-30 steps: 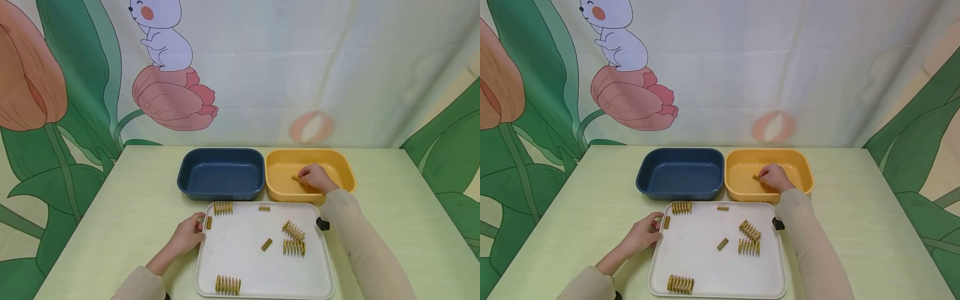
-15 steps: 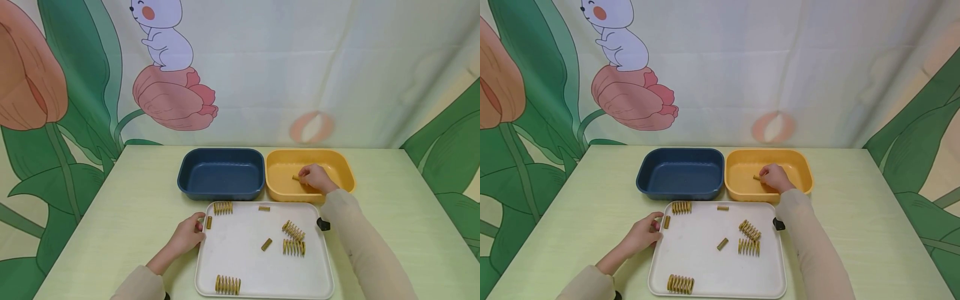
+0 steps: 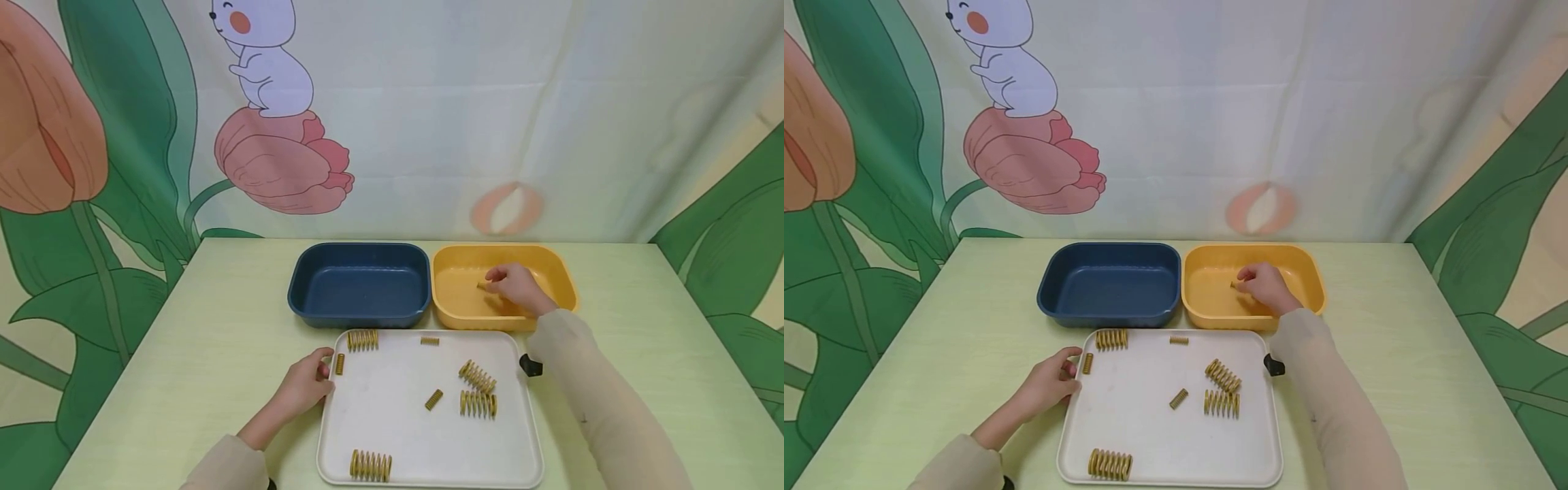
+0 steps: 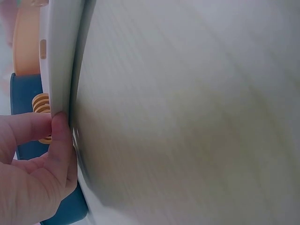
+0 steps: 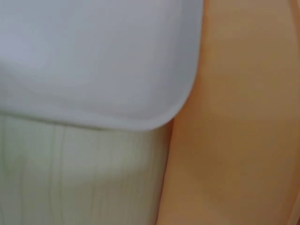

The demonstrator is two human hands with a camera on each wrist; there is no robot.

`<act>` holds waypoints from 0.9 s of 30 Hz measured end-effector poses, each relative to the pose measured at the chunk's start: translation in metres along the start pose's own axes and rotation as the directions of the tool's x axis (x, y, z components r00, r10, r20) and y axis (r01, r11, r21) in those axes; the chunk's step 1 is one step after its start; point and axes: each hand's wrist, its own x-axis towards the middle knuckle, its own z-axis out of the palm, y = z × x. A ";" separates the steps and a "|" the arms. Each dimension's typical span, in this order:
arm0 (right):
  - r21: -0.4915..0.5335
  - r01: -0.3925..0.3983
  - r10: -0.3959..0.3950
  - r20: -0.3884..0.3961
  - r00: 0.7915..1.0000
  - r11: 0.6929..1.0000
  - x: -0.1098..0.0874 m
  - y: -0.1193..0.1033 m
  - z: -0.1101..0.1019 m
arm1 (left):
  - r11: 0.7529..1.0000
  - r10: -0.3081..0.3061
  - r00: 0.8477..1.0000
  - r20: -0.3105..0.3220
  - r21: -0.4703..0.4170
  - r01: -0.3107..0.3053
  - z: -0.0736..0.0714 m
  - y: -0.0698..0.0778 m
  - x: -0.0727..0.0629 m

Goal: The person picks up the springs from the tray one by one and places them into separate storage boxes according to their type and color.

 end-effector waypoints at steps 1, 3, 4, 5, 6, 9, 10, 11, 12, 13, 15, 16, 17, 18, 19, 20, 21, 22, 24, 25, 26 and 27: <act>-0.003 0.004 -0.004 0.001 1.000 1.000 -0.001 -0.001 0.000 | 1.000 0.002 1.000 0.000 0.002 -0.002 0.000 0.000 0.000; -0.017 0.022 -0.022 0.001 1.000 1.000 -0.002 -0.002 -0.001 | 1.000 -0.001 1.000 0.000 0.007 0.001 0.000 0.000 0.000; -0.019 0.026 -0.026 0.000 1.000 0.999 -0.003 -0.003 -0.002 | 1.000 -0.002 1.000 0.000 0.007 0.002 0.000 -0.001 0.001; -0.027 0.034 -0.034 0.000 0.999 0.999 -0.003 -0.004 -0.002 | 1.000 -0.003 1.000 0.000 0.010 0.003 0.000 -0.001 0.001; -0.039 0.043 -0.043 -0.002 0.999 0.998 -0.004 -0.004 -0.003 | 1.000 -0.005 1.000 0.001 0.009 0.005 0.001 -0.001 0.001; -0.065 0.066 -0.067 -0.007 0.998 0.996 -0.007 -0.006 -0.006 | 1.000 -0.003 1.000 0.003 0.012 0.003 0.001 -0.002 0.001; -0.075 0.072 -0.073 -0.009 0.997 0.995 -0.009 -0.006 -0.007 | 1.000 -0.004 1.000 0.005 0.012 0.004 0.001 -0.002 0.001; -0.089 0.081 -0.082 -0.014 0.997 0.993 -0.009 -0.006 -0.008 | 1.000 -0.003 1.000 0.006 0.011 0.003 0.000 -0.001 0.001; -0.103 0.095 -0.098 -0.018 0.995 0.990 -0.010 -0.006 -0.008 | 1.000 -0.002 1.000 0.005 0.013 0.002 0.000 -0.001 0.001; -0.111 0.105 -0.108 -0.022 0.994 0.988 -0.011 -0.007 -0.009 | 1.000 -0.001 1.000 0.006 0.012 0.001 0.000 -0.001 0.001; -0.128 0.123 -0.128 -0.031 0.991 0.984 -0.012 -0.007 -0.010 | 1.000 -0.001 1.000 0.003 0.017 0.001 0.001 -0.001 0.001; -0.136 0.130 -0.136 -0.035 0.990 0.982 -0.013 -0.007 -0.011 | 1.000 -0.001 1.000 0.003 0.017 0.001 0.001 -0.001 0.002; -0.139 0.135 -0.142 -0.038 0.989 0.981 -0.013 -0.007 -0.011 | 1.000 0.000 1.000 0.001 0.020 0.000 0.001 -0.002 0.002; -0.142 0.143 -0.150 -0.041 0.988 0.980 -0.014 -0.007 -0.012 | 1.000 0.000 1.000 0.000 0.022 0.000 0.001 -0.002 0.002; -0.139 0.143 -0.150 -0.044 0.988 0.980 -0.014 -0.007 -0.012 | 1.000 -0.001 1.000 0.000 0.023 0.001 0.002 -0.003 0.003; -0.137 0.144 -0.151 -0.044 0.988 0.980 -0.014 -0.007 -0.013 | 1.000 0.000 1.000 0.000 0.024 0.000 0.002 -0.003 0.003; -0.136 0.144 -0.151 -0.045 0.988 0.980 -0.014 -0.007 -0.013 | 1.000 0.000 1.000 0.001 0.022 0.000 0.002 -0.004 0.003; -0.132 0.145 -0.152 -0.044 0.987 0.981 -0.015 -0.007 -0.013 | 1.000 0.000 1.000 0.001 0.021 0.000 0.002 -0.004 0.003; -0.126 0.145 -0.151 -0.044 0.988 0.981 -0.016 -0.008 -0.014 | 1.000 0.001 1.000 0.001 0.017 -0.001 0.002 -0.004 0.003; -0.121 0.143 -0.148 -0.040 0.988 0.982 -0.016 -0.008 -0.014 | 1.000 0.002 1.000 0.001 0.017 -0.002 0.002 -0.004 0.003; -0.119 0.140 -0.146 -0.039 0.989 0.983 -0.017 -0.009 -0.014 | 1.000 0.003 1.000 -0.001 0.019 -0.003 0.002 -0.004 0.003; -0.116 0.138 -0.143 -0.036 0.989 0.984 -0.018 -0.010 -0.015 | 1.000 0.004 1.000 -0.002 0.022 -0.004 0.002 -0.004 0.003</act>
